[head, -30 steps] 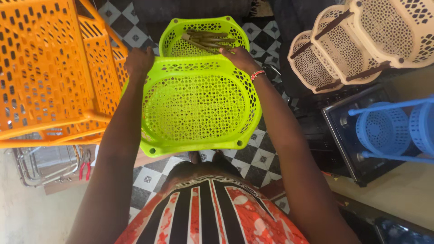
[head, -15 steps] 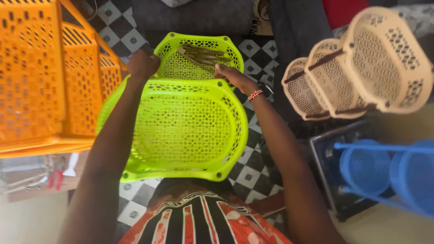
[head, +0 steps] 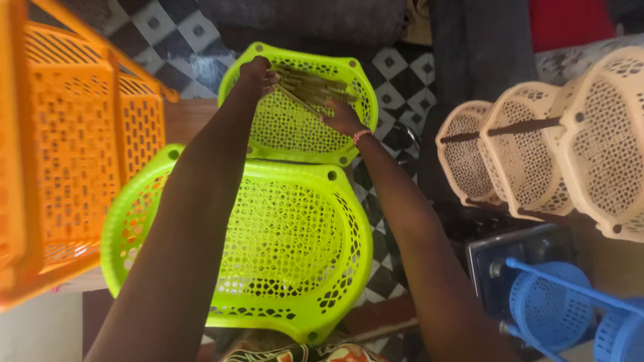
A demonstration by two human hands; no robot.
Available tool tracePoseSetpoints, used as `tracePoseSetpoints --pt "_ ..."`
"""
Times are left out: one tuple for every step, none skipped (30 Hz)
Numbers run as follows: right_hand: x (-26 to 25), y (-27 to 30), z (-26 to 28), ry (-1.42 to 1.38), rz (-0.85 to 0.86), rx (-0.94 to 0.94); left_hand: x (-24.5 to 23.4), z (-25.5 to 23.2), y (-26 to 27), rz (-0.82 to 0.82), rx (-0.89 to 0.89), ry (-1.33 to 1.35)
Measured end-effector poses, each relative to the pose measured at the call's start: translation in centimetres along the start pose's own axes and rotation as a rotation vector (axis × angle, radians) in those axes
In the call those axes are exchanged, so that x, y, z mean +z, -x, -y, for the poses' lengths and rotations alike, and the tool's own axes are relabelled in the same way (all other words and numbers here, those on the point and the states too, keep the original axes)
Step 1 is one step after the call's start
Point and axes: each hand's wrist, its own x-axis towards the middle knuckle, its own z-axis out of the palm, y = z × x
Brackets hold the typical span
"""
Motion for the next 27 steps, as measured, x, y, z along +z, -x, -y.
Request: tracePoseSetpoints --pt "0.5 -0.6 -0.5 0.054 -0.002 0.045 0.8 1.2 -1.3 -0.07 0.06 -0.113" --pt "0.8 -1.1 -1.0 0.111 0.001 0.086 1.3 2.4 -2.5 -0.141 0.12 -0.224" --pt "1.0 -1.5 -1.5 0.13 -0.001 0.043 1.4 3.6 -3.6 -0.141 0.261 -0.465" --pt "0.9 -2.5 -1.8 0.148 -0.008 -0.007 1.2 4.1 -4.8 -0.139 0.411 -0.705" --pt "0.8 -3.3 -2.1 0.166 -0.014 -0.058 1.0 4.6 -5.9 -0.132 0.561 -0.944" --pt "0.8 -4.2 -2.4 0.218 -0.036 -0.067 0.7 5.1 -6.9 -0.063 0.585 -1.036" --pt "0.8 -5.0 -2.7 0.271 -0.058 -0.076 0.4 5.5 -7.8 0.009 0.609 -1.127" --pt "0.9 -5.6 -2.9 0.325 -0.077 -0.091 0.1 6.1 -8.4 0.079 0.631 -1.213" --pt "1.4 -6.0 -2.9 0.341 -0.077 -0.064 -0.2 6.8 -8.8 0.058 0.54 -1.186" --pt "1.6 -6.7 -2.8 0.359 -0.088 -0.039 -0.2 6.9 -9.4 0.038 0.462 -1.16" --pt "1.9 -7.3 -2.7 0.377 -0.1 -0.015 -0.2 7.1 -9.8 0.017 0.384 -1.133" --pt "2.3 -8.0 -2.3 0.418 -0.073 -0.007 -0.2 6.8 -10.3 0.04 0.403 -1.165" --pt "2.9 -8.2 -1.9 0.459 -0.046 0.002 -0.2 6.8 -10.5 0.063 0.422 -1.197" --pt "3.6 -7.8 -1.6 0.501 -0.012 0.016 -0.2 7.2 -10.5 0.091 0.434 -1.227" --pt "4.1 -7.5 -1.2 0.518 0.007 0.066 -0.4 7.5 -10.5 0.083 0.456 -1.218" --pt "4.7 -7.0 -0.9 0.536 0.031 0.113 -0.7 8.0 -10.3 0.073 0.474 -1.207" --pt "5.2 -6.5 -0.5 0.554 0.056 0.161 -0.9 8.4 -10.1 0.063 0.492 -1.195" --pt "5.5 -6.3 -0.1 0.602 0.044 0.144 -1.2 8.4 -10.2 0.043 0.439 -1.168" --pt "5.8 -6.3 0.4 0.649 0.031 0.126 -1.3 8.3 -10.3 0.023 0.386 -1.139" --pt "6.2 -6.2 0.8 0.695 0.022 0.111 -1.5 8.4 -10.3 0.005 0.329 -1.111" --pt "6.4 -6.3 1.1 0.668 -0.028 0.094 -1.7 8.3 -10.4 -0.002 0.323 -1.143" --pt "6.6 -6.2 1.2 0.641 -0.071 0.08 -1.8 8.3 -10.5 -0.005 0.311 -1.173" --pt "7.0 -6.1 1.3 0.613 -0.115 0.067 -1.9 8.4 -10.4 -0.007 0.298 -1.203" --pt "7.2 -6.0 1.3 0.599 -0.074 0.097 -1.9 8.4 -10.4 -0.011 0.323 -1.165" --pt "7.6 -5.8 1.2 0.585 -0.033 0.127 -2.0 8.5 -10.1 -0.015 0.347 -1.128" --pt "7.7 -6.0 1.1 0.571 0.004 0.15 -2.1 8.1 -10.0 -0.025 0.376 -1.089" --pt "7.8 -6.5 0.9 0.566 0.011 0.153 -2.1 7.2 -10.2 -0.001 0.396 -1.164"
